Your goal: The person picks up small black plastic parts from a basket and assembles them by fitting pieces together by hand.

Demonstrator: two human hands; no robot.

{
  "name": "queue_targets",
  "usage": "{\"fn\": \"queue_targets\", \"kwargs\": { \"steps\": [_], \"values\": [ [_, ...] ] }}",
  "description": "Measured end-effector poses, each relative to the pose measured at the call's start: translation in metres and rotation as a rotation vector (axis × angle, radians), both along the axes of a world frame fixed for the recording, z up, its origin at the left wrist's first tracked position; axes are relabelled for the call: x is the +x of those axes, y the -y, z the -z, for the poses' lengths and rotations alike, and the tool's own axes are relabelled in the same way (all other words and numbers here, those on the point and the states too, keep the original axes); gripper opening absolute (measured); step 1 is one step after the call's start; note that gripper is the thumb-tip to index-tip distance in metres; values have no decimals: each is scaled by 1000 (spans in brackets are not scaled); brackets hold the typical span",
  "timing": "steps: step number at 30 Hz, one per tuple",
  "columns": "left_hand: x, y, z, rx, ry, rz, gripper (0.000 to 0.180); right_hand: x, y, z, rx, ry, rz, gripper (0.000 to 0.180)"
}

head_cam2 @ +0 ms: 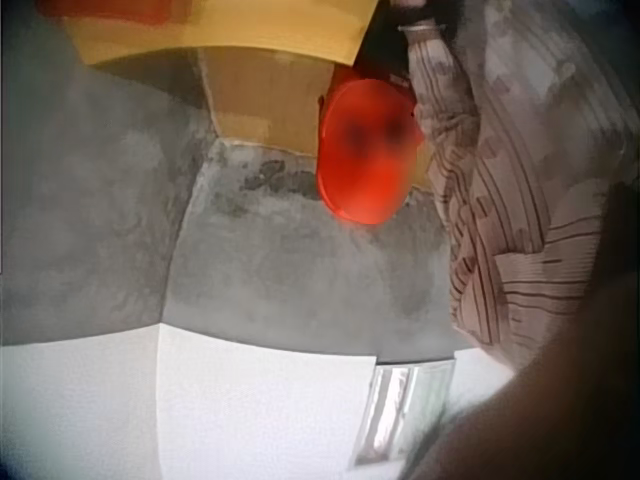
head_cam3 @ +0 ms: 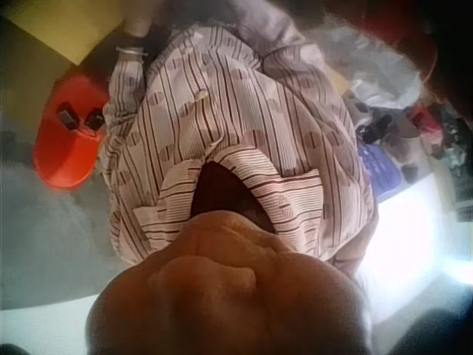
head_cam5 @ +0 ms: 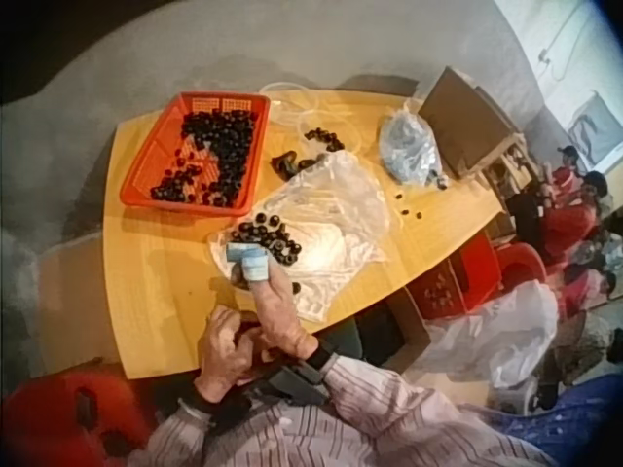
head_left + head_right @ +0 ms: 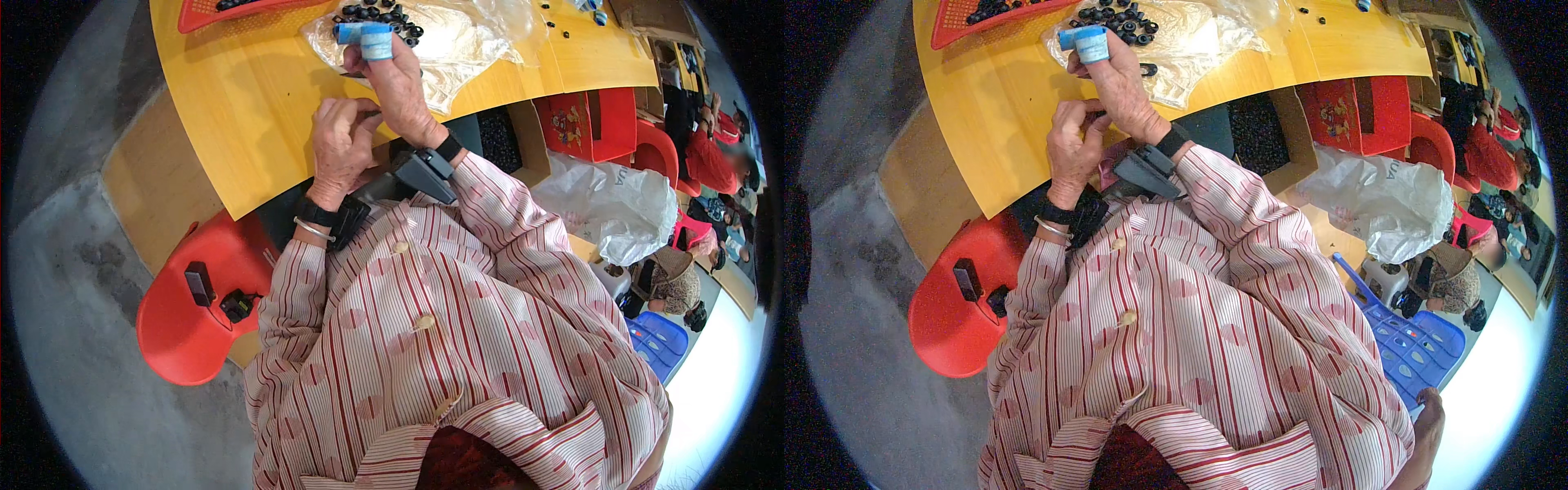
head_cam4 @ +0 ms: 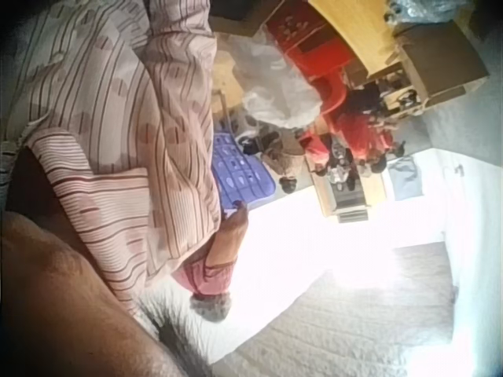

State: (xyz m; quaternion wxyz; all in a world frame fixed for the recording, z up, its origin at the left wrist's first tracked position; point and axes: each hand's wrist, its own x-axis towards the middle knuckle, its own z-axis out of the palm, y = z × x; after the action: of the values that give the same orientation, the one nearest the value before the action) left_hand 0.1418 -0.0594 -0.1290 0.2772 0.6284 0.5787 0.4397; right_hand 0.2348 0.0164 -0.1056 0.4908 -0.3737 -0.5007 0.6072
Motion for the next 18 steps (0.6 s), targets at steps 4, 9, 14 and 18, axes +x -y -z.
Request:
{"fn": "queue_targets", "kwargs": {
  "steps": [4,9,14,18],
  "values": [
    [-7,6,-12,-300,874,-54,12,23,-7,-13,52,-53,-109,20],
    [-15,4,-24,-241,1219,-25,15,54,2,-33,122,244,-265,26],
    [-16,4,-34,-369,1277,93,18,59,10,-39,214,376,-409,32],
    [-17,4,-43,-420,1307,121,20,60,11,-44,78,218,-437,35]
  ]
}}
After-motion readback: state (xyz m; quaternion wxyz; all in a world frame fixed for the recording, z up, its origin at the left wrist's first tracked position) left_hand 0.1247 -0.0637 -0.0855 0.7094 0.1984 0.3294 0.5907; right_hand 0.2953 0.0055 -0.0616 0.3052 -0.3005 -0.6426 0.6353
